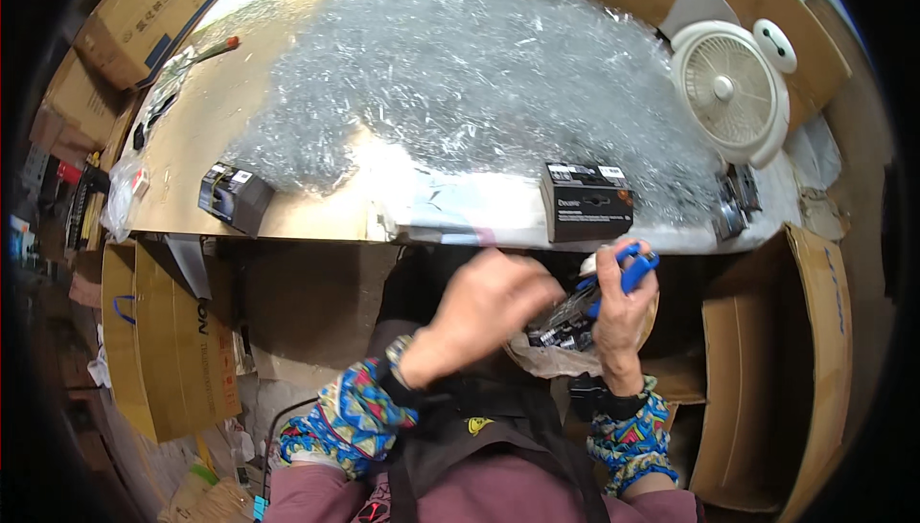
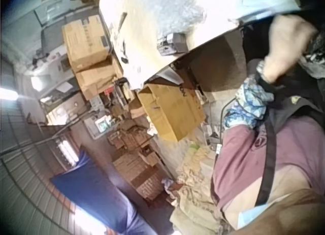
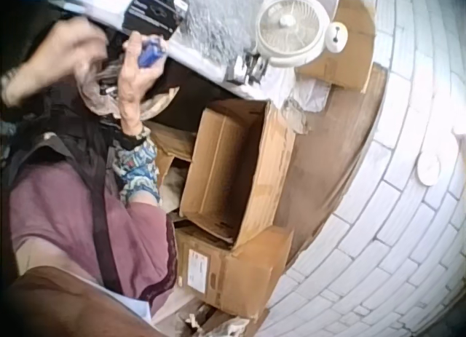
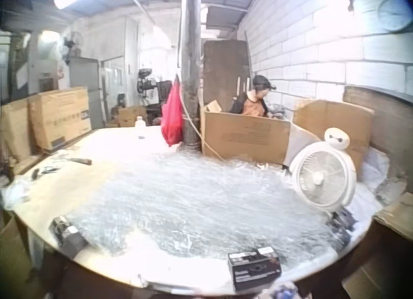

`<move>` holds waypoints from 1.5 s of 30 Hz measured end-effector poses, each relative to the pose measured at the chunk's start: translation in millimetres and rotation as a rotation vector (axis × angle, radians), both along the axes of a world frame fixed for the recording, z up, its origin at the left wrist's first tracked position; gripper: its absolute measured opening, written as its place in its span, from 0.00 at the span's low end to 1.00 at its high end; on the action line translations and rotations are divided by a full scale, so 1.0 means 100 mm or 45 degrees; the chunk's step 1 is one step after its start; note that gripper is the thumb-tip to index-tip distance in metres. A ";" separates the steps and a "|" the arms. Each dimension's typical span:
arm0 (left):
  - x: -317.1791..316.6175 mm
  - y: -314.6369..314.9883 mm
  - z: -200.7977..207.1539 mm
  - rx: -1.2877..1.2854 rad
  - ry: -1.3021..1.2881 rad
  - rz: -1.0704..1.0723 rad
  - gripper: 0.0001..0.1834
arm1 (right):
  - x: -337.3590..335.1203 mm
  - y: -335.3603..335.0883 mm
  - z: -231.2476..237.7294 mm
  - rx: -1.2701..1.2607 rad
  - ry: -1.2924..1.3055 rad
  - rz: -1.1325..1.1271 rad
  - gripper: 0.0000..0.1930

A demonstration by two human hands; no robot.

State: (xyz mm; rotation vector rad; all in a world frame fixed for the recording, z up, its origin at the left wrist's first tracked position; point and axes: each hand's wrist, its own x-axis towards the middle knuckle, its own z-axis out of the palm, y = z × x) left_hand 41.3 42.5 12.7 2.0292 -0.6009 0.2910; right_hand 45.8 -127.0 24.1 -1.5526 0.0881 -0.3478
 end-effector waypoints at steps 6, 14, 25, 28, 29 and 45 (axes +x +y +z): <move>0.94 1.05 -0.20 0.205 0.032 1.037 0.23 | 0.39 -0.45 0.24 -0.896 -0.364 0.196 0.12; 1.10 0.99 -0.32 0.364 0.224 1.030 0.31 | 0.71 -0.61 0.50 -1.346 -0.324 0.490 0.16; 0.61 0.88 -0.07 -0.970 0.676 0.445 0.14 | 0.60 -0.60 0.52 -1.266 -0.530 0.266 0.12; 0.26 0.67 0.23 -1.318 0.943 0.253 0.09 | 0.37 -0.51 0.68 -0.391 0.210 0.416 0.09; 0.18 0.62 0.24 -1.418 1.119 0.195 0.09 | 0.34 -0.50 0.66 -0.334 0.330 0.419 0.11; -0.26 0.07 0.13 -1.190 1.395 -0.033 0.13 | 0.26 -0.37 0.42 -0.300 0.611 0.836 0.14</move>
